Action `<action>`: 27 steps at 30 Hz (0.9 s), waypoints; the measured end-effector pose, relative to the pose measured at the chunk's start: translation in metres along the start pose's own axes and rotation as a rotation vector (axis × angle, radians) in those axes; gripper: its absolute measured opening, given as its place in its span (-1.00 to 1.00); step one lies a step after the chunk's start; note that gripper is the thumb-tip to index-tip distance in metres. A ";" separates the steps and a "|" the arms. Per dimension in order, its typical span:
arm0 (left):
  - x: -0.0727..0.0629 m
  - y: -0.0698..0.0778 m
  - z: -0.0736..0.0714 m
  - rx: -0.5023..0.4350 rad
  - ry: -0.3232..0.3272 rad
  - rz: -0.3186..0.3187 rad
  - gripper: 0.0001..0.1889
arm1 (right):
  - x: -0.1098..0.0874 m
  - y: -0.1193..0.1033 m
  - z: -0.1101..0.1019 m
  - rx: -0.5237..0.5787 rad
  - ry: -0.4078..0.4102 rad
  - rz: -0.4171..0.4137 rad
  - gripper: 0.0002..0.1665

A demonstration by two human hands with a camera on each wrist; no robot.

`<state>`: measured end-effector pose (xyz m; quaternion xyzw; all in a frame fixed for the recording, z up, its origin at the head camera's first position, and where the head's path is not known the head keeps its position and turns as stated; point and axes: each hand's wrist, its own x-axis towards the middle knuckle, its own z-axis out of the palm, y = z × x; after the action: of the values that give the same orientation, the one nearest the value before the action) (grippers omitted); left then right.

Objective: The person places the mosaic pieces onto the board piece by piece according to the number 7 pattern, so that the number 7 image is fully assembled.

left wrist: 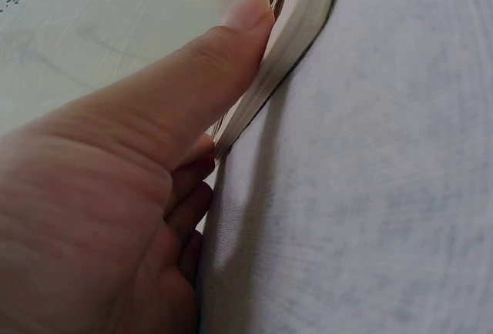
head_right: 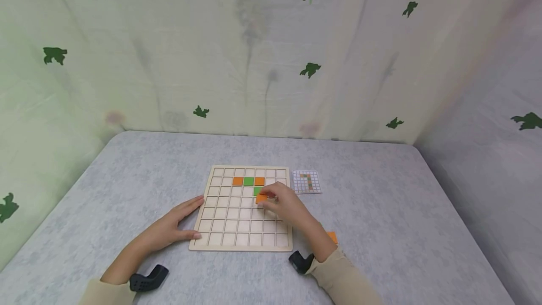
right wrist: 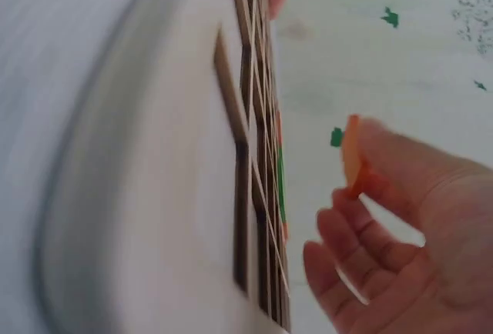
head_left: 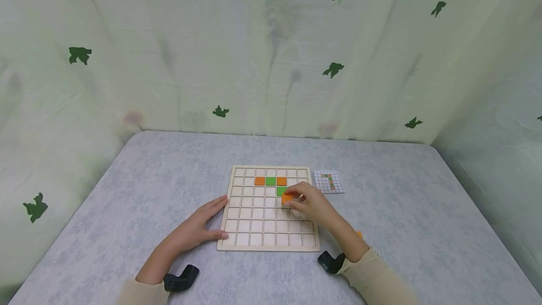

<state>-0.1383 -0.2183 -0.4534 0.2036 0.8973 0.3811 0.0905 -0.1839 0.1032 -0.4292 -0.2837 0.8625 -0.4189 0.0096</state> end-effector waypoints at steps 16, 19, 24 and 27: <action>0.001 0.000 -0.001 0.000 0.000 0.000 -0.02 | 0.008 0.005 0.023 -0.029 0.015 0.110 -0.75; 0.001 0.000 -0.001 -0.001 -0.001 -0.001 -0.02 | 0.007 0.004 0.020 -0.006 -0.016 0.112 -0.70; 0.000 0.001 0.000 -0.005 0.000 0.006 -0.03 | 0.004 -0.001 0.006 0.051 -0.015 0.123 -0.56; 0.000 0.002 0.000 -0.005 0.002 0.006 -0.03 | -0.002 -0.004 -0.006 0.069 0.012 0.095 -0.50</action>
<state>-0.1382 -0.2176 -0.4520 0.2058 0.8957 0.3840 0.0892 -0.1814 0.1068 -0.4226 -0.2397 0.8600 -0.4491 0.0342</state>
